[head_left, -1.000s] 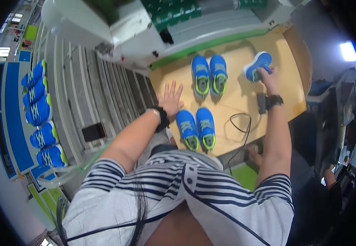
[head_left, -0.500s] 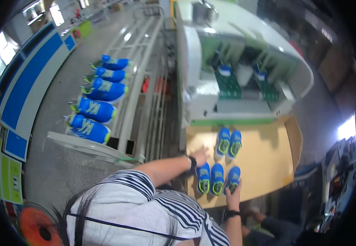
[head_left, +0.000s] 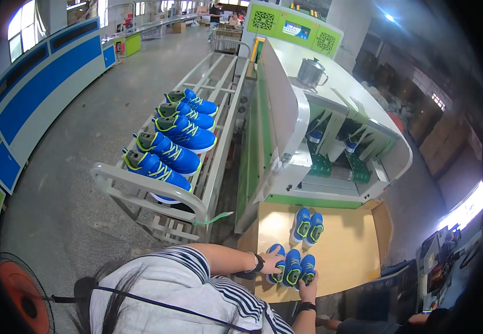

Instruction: The person repeatedly picks up blue and green sneakers from a wooden table and places them onto a conveyor belt machine. The person handles the shoes one at a time, arranging them on the table and feeding them into the machine's intake. A coworker is visible in the background handling similar shoes at a separate station.

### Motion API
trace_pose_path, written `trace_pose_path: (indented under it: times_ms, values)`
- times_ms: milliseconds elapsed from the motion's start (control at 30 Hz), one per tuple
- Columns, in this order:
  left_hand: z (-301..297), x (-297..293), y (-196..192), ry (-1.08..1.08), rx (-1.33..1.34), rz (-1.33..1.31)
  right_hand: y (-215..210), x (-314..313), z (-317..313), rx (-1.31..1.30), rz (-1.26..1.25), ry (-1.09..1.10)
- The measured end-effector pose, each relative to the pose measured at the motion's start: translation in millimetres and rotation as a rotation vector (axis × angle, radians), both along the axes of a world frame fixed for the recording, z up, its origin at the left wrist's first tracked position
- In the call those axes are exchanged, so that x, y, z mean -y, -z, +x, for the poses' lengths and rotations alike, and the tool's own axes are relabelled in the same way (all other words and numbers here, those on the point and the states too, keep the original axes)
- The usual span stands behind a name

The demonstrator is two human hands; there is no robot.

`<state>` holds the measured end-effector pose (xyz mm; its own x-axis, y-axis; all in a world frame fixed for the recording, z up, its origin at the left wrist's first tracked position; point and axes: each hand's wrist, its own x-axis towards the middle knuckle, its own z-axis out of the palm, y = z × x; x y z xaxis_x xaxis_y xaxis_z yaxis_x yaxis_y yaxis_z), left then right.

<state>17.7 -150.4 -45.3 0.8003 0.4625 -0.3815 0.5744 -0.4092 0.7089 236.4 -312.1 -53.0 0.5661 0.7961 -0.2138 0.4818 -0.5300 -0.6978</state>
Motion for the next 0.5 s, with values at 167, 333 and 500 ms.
trace_pose_path:
  times_ms: [167, 333, 500]
  values:
    - [-2.3, -7.9, -2.2, 0.126, -0.071, 0.163, 11.4, -4.3, -1.1, 0.001, 0.017, 0.013]
    - [-2.6, -5.8, -3.1, 0.175, -0.099, 0.156, 47.1, -2.7, 9.9, -0.039, 0.120, 0.040]
    - [-4.1, -10.4, 16.4, 0.196, -0.029, 0.109, 52.2, -4.0, 11.5, -0.002, 0.103, 0.014]
